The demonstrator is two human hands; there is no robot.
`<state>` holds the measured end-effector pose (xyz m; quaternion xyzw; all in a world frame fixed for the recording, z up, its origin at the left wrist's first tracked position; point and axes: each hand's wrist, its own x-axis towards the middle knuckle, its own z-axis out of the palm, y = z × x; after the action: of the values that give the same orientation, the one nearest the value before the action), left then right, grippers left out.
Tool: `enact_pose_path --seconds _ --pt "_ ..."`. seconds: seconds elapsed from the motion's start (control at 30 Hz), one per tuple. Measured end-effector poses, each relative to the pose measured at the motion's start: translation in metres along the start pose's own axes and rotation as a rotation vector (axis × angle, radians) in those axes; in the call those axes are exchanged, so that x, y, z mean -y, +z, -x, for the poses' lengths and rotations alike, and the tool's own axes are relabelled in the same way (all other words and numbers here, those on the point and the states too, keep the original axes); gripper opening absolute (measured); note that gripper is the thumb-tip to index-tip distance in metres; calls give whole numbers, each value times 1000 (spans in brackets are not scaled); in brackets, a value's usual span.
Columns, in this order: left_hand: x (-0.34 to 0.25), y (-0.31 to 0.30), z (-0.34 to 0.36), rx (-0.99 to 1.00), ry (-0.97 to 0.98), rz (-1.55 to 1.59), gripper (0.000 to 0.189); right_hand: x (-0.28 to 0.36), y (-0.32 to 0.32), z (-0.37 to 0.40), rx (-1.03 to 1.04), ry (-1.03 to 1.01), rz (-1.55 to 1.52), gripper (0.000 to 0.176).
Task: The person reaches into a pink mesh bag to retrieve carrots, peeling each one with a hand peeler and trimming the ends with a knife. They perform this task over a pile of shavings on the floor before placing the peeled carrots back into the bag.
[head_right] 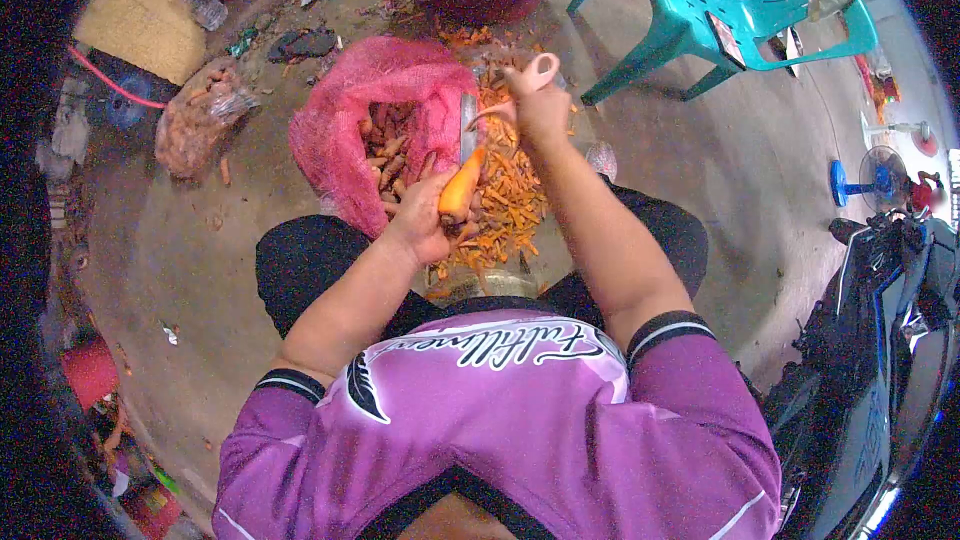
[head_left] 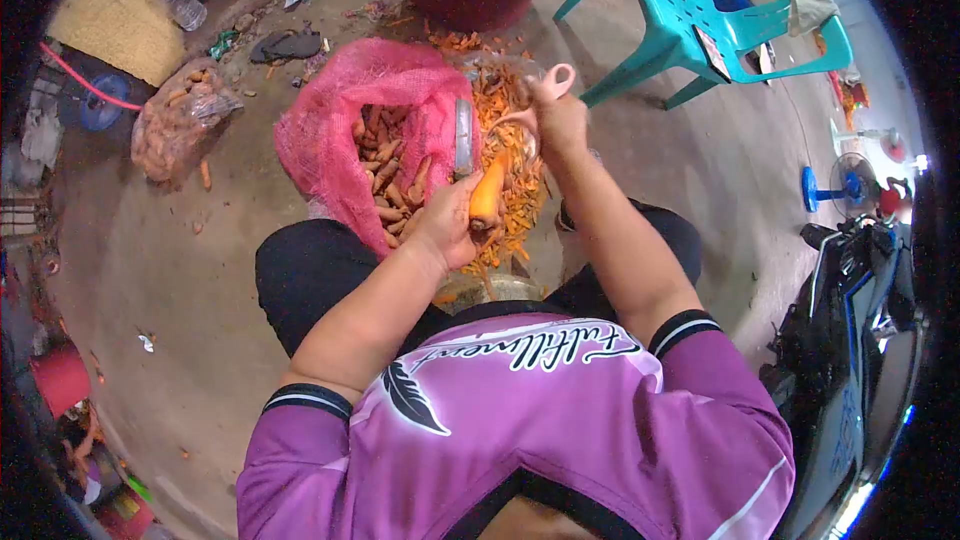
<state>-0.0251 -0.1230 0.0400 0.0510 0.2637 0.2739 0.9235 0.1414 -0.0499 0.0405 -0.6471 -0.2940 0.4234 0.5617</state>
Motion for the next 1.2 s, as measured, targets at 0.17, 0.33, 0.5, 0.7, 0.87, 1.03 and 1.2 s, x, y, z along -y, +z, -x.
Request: enact_pose_path --seconds 0.17,0.33,0.5,0.7,0.87,1.03,1.2 --pt "-1 -2 -3 -38 57 29 31 23 -3 21 59 110 -102 23" --pt "-1 8 0 -144 64 57 33 27 6 81 278 166 -198 25" --pt "-4 18 -1 -126 129 -2 30 12 12 56 195 152 -105 26" --pt "1 0 -7 -74 20 -34 28 -21 -16 -43 -106 4 -70 30" --pt "-3 -13 -12 -8 27 36 29 26 0 41 135 -15 112 27" --pt "-2 30 3 -269 96 27 28 19 6 74 287 189 -96 25" --pt "4 0 -6 -62 -71 78 26 -17 -2 -13 126 -101 181 23"
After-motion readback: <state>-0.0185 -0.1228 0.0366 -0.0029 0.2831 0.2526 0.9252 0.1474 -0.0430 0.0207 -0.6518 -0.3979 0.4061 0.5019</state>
